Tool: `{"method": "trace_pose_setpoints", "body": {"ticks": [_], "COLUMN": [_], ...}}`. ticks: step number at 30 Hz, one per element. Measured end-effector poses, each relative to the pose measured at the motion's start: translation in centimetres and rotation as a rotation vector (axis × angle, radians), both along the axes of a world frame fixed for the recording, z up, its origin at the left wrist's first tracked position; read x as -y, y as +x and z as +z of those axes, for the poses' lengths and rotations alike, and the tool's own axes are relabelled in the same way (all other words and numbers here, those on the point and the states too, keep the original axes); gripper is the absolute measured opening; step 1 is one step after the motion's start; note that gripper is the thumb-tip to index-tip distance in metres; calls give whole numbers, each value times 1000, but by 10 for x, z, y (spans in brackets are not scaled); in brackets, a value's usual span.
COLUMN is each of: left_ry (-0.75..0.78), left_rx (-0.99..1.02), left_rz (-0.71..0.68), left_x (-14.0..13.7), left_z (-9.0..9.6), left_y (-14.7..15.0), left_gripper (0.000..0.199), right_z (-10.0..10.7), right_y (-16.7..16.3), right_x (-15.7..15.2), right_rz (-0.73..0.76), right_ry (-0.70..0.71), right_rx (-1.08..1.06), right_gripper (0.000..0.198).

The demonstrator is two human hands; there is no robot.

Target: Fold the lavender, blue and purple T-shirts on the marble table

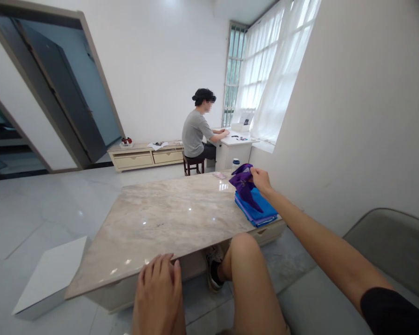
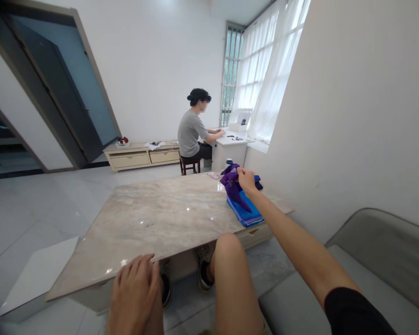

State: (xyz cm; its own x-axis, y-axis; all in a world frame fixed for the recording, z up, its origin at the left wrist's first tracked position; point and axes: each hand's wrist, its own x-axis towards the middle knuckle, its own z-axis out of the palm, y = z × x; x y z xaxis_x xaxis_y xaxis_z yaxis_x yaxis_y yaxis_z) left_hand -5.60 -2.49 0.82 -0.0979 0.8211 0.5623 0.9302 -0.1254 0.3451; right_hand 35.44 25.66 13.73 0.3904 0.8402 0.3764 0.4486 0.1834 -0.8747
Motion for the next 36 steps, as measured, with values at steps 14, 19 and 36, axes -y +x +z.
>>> {"method": "trace_pose_setpoints", "body": {"ticks": [14,19,36], "left_ry": [-284,-600,-683], "left_rx": [301,223,262], "left_rz": [-176,-150,-64], "left_x": [-217,-253,-268], "left_z": [90,28,-10], "left_y": [7,-23,-65], "left_gripper": [41,24,37], "right_z": [-17,-118,-160], "right_y": [-181,-227,-169], "right_x": [5,-5,-13], "right_rz": [456,424,880], "right_ry": [-67,-636,-1126], "right_rx": [-683,-534,236], "right_gripper": [45,40,18]}}
